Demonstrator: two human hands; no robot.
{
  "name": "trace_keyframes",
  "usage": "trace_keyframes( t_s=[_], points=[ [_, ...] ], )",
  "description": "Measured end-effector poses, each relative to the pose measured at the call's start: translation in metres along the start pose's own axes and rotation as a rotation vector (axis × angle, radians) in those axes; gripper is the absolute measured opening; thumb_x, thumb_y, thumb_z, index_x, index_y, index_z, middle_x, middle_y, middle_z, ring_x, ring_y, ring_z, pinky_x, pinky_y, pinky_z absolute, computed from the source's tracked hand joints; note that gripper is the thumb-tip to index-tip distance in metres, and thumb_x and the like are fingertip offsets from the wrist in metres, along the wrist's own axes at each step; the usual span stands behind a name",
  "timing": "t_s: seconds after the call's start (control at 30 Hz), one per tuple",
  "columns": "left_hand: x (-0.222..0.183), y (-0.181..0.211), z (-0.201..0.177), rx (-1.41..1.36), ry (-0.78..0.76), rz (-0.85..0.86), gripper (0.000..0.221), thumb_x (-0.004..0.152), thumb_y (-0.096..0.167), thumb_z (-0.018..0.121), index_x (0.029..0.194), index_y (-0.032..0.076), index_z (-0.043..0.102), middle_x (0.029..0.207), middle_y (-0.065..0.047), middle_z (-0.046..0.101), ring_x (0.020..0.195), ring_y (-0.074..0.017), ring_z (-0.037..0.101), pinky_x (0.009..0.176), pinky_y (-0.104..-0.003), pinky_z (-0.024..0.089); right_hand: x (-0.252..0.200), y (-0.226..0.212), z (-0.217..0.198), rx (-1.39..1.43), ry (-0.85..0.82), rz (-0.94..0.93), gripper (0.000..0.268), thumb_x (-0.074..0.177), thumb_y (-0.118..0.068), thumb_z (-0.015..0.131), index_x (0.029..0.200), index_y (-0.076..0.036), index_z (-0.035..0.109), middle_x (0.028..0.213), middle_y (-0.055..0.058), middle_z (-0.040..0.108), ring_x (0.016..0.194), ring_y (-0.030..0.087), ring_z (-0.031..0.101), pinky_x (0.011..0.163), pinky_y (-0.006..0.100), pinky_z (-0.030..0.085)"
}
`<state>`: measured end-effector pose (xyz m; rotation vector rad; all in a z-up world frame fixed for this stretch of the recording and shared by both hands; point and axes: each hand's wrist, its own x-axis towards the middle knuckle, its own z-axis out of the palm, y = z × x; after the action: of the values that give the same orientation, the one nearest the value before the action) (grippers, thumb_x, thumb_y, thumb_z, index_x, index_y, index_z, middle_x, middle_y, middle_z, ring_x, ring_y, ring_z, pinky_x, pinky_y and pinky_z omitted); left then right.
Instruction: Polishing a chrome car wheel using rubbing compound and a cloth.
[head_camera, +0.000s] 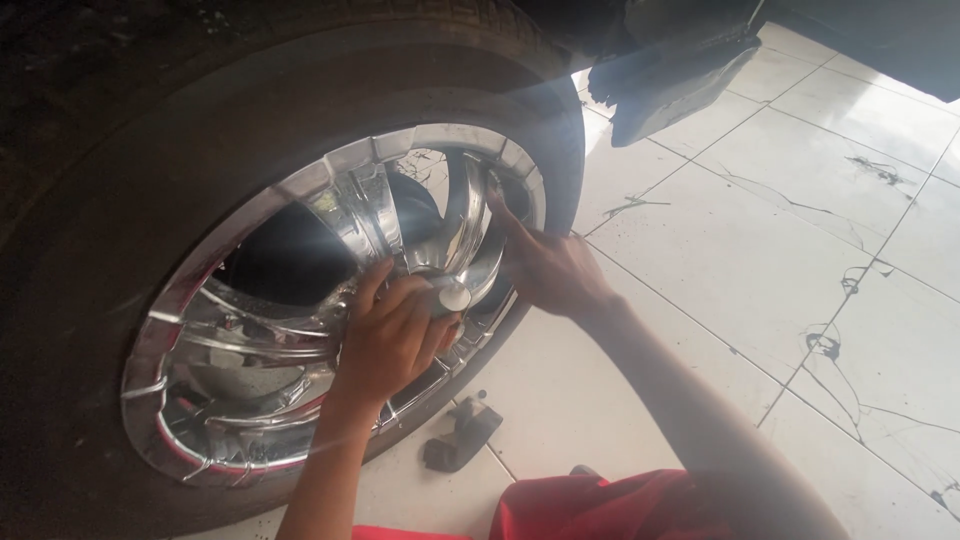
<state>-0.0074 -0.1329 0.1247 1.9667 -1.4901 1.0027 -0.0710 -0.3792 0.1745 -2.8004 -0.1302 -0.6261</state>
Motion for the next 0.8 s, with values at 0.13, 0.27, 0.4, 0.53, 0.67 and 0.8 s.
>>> trace_keyframes(
  t_s=[0.13, 0.27, 0.4, 0.53, 0.67, 0.8],
  points=[
    [0.000, -0.012, 0.006, -0.045, 0.046, -0.022, 0.025, 0.102, 0.024, 0.064, 0.102, 0.000, 0.070, 0.101, -0.011, 0.074, 0.109, -0.0242, 0.067, 0.118, -0.051, 0.033, 0.040, 0.023, 0.012, -0.029, -0.001, -0.049, 0.089, 0.088, -0.016, 0.066, 0.164, -0.025, 0.019, 0.105, 0.016, 0.073, 0.063, 0.035, 0.070, 0.057, 0.045, 0.058],
    [-0.009, -0.025, 0.012, -0.040, 0.020, -0.038, 0.023, 0.100, 0.023, 0.065, 0.098, 0.001, 0.069, 0.101, -0.012, 0.073, 0.110, -0.0242, 0.067, 0.117, -0.049, 0.034, 0.060, 0.021, 0.019, -0.087, 0.048, -0.137, 0.085, 0.086, -0.014, 0.065, 0.161, -0.024, 0.025, 0.130, 0.018, 0.067, 0.063, 0.035, 0.070, 0.058, 0.045, 0.058],
    [-0.011, -0.029, 0.015, -0.037, 0.025, -0.052, 0.021, 0.102, 0.023, 0.066, 0.101, 0.003, 0.071, 0.102, -0.009, 0.074, 0.111, -0.0225, 0.067, 0.117, -0.048, 0.032, 0.056, 0.017, 0.028, -0.117, 0.037, -0.161, 0.082, 0.086, -0.012, 0.065, 0.160, -0.023, 0.031, 0.119, 0.014, 0.068, 0.060, 0.031, 0.069, 0.055, 0.042, 0.057],
    [-0.012, -0.027, 0.019, -0.006, 0.032, -0.084, 0.023, 0.103, 0.024, 0.064, 0.100, 0.002, 0.070, 0.105, -0.010, 0.075, 0.116, -0.0208, 0.066, 0.120, -0.047, 0.028, 0.040, 0.024, 0.050, -0.141, 0.075, -0.257, 0.075, 0.090, -0.010, 0.066, 0.158, -0.024, 0.038, 0.101, 0.008, 0.068, 0.057, 0.025, 0.066, 0.049, 0.038, 0.054],
    [-0.010, -0.023, 0.019, 0.020, 0.056, -0.111, 0.023, 0.107, 0.025, 0.060, 0.106, 0.005, 0.071, 0.116, -0.009, 0.075, 0.126, -0.0189, 0.063, 0.121, -0.055, 0.015, 0.022, 0.024, 0.075, -0.128, 0.155, -0.427, 0.073, 0.089, -0.006, 0.067, 0.156, -0.023, 0.043, 0.084, 0.003, 0.063, 0.058, 0.021, 0.063, 0.048, 0.035, 0.052],
    [-0.009, -0.022, 0.023, -0.059, 0.075, -0.173, 0.026, 0.110, 0.023, 0.052, 0.106, 0.006, 0.071, 0.124, -0.008, 0.073, 0.131, -0.0175, 0.061, 0.118, -0.072, 0.003, 0.009, 0.033, 0.099, -0.067, 0.202, -0.530, 0.076, 0.089, -0.004, 0.066, 0.158, -0.020, 0.040, 0.078, 0.002, 0.063, 0.058, 0.020, 0.063, 0.051, 0.036, 0.053]
  ],
)
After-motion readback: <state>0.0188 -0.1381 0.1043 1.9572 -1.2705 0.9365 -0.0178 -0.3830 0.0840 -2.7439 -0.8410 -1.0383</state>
